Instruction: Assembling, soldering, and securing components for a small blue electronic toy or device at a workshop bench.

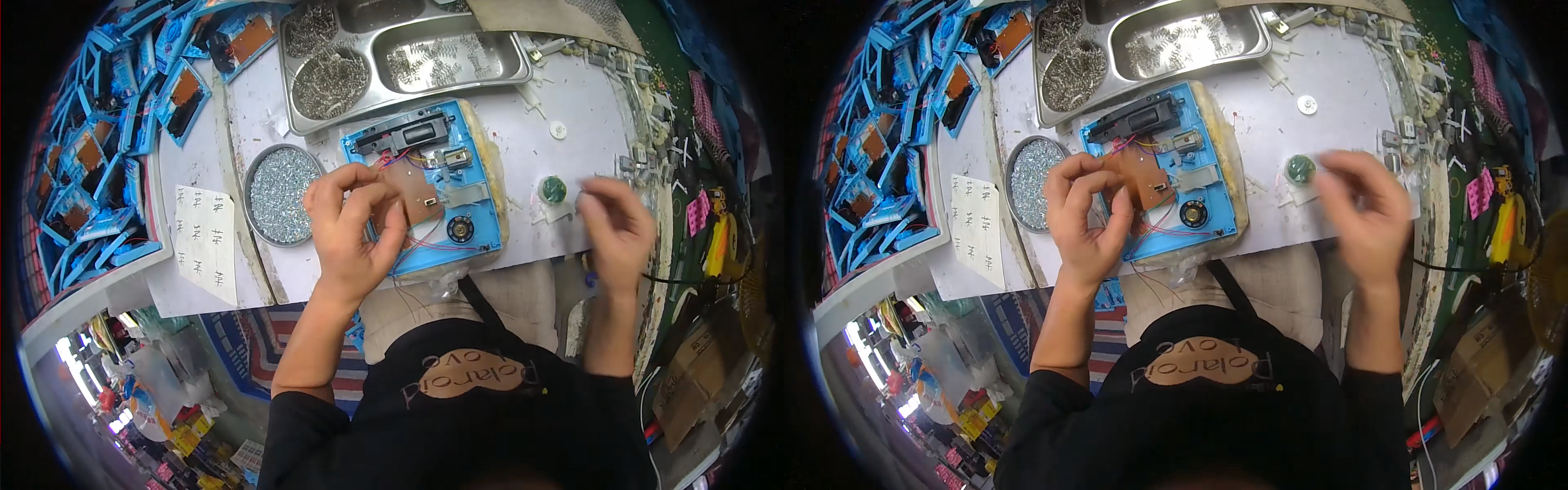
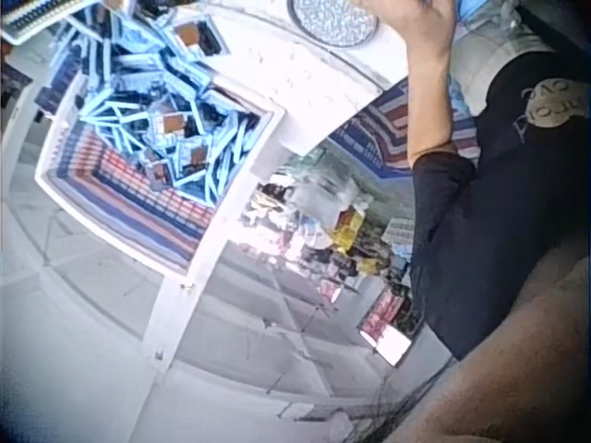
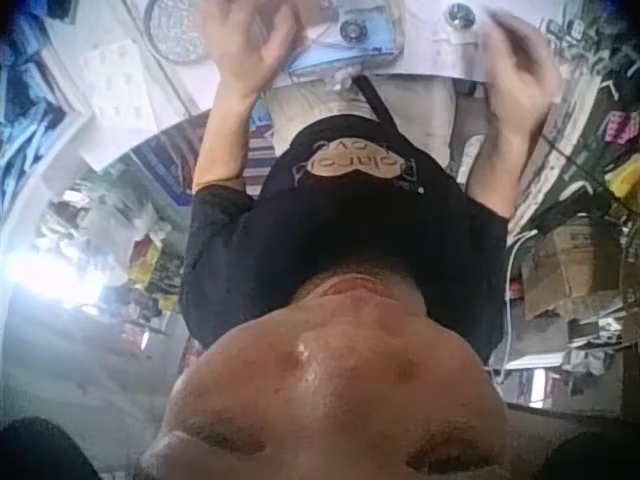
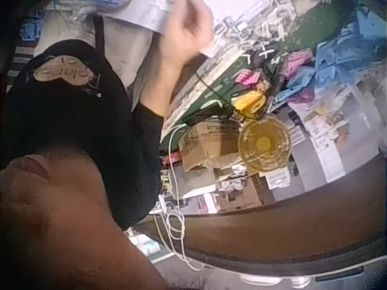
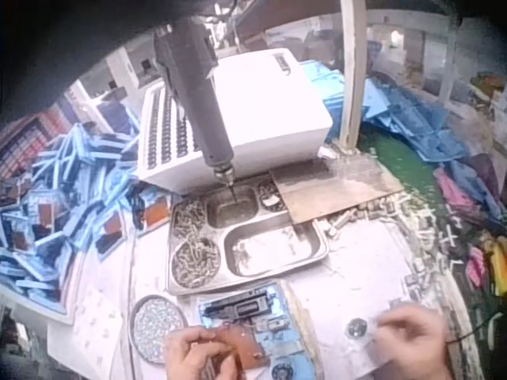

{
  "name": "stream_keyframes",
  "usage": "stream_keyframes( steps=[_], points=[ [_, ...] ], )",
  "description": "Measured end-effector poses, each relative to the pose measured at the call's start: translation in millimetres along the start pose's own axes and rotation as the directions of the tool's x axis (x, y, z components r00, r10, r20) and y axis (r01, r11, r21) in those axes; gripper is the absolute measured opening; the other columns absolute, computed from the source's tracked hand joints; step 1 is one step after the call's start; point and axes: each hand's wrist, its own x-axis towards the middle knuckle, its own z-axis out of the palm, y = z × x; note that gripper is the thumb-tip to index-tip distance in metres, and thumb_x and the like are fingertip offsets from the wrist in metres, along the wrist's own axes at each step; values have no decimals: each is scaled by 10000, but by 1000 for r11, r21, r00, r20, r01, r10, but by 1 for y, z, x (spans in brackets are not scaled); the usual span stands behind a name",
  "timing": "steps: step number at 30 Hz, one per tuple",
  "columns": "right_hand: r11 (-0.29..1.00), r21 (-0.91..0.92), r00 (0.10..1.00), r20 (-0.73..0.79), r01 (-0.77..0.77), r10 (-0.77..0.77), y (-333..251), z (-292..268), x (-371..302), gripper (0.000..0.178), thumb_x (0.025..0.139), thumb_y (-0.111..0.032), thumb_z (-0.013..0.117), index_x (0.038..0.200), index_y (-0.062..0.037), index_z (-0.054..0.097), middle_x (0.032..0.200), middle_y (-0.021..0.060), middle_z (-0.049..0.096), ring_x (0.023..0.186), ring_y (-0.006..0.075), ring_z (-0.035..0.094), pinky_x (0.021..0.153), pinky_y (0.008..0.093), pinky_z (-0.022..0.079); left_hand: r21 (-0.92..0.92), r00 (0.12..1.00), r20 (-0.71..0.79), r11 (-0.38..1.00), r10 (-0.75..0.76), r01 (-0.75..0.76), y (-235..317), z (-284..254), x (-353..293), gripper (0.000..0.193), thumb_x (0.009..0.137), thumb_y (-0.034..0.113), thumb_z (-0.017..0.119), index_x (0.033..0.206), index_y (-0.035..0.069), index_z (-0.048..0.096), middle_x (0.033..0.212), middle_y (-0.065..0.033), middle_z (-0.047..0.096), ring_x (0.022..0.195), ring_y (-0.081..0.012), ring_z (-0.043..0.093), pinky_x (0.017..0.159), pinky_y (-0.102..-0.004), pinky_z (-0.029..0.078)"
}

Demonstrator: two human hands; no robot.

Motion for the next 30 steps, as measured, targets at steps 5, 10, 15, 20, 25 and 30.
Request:
stream_keyframes(
  steps=[5,10,15,20,25,30],
  points=[
    [990,-138,995,-98,14,-28,6,1,11,150,898,-26,726,1045,-28,698,844,-5,649,730,77,581,642,221,460,-32,994,74,996,80,-78,9,3,9,281,695,40,781,952,109,690,1030,-50,634,903,-227,593,848,-381,373],
    [897,440,801,-549,34,239,44,-149,25,199,996,-198,664,1096,-44,588,908,48,601,723,124,521,580,254,404,-137,951,248,979,184,-154,29,20,33,305,700,65,829,984,86,721,952,-60,626,869,-265,609,772,-389,480],
    [913,388,746,-644,127,170,69,-239,56,282,1028,-273,619,1087,2,600,953,93,616,750,165,535,650,307,446,-177,932,286,969,221,-175,21,27,38,239,742,42,801,972,74,743,912,-56,676,836,-256,646,721,-355,503],
    [999,-25,671,-740,47,-50,37,-223,49,401,1080,-286,460,1346,-10,580,1002,122,649,839,182,590,766,328,494,-280,939,338,960,70,29,14,23,39,120,800,86,776,915,68,745,814,-62,694,746,-239,652,704,-366,494],
    [939,240,733,-680,245,-18,23,-233,-27,255,1043,-228,548,1203,-41,613,964,114,619,862,192,550,713,292,467,-331,886,405,867,-226,373,18,18,35,105,810,80,788,895,42,739,736,-82,682,596,-169,616,603,-311,476],
    [890,399,958,-259,221,-121,2,-58,-18,321,981,-180,641,1251,-15,585,1034,156,657,887,203,639,788,338,527,-367,836,471,798,-283,477,17,18,37,98,822,67,791,895,26,739,720,-59,690,578,-98,576,553,-257,454]
  ],
)
